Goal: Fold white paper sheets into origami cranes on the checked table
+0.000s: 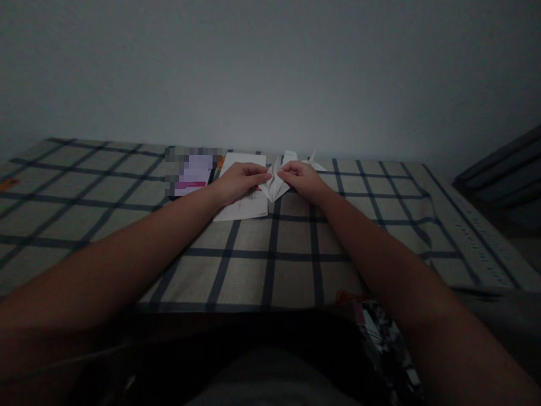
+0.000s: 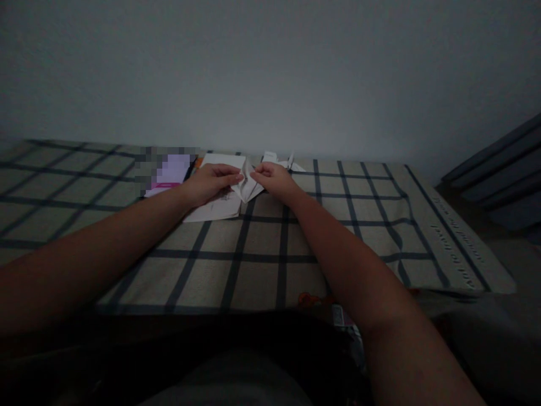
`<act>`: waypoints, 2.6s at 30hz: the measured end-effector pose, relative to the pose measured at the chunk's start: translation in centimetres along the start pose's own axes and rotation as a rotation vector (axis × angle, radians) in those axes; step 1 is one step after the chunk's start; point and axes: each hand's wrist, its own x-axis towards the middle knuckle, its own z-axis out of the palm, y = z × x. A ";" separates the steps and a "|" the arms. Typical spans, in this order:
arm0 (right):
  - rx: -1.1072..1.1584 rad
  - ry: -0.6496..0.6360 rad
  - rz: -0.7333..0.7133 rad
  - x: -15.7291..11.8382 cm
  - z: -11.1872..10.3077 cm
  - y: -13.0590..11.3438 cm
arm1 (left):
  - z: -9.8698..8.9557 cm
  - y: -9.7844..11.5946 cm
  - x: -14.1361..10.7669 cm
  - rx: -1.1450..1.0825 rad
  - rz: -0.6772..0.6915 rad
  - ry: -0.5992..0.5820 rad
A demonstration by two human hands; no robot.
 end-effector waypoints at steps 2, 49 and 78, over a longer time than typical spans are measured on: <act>-0.006 -0.016 -0.006 -0.1 -0.1 0.0 | 0.0 0.0 0.3 0.050 -0.014 -0.001; 0.080 -0.044 -0.029 0.0 0.5 0.2 | 0.1 0.9 0.0 -0.086 -0.106 -0.044; 0.155 -0.078 0.009 0.6 1.3 1.5 | -0.4 0.7 -0.6 0.201 0.007 -0.149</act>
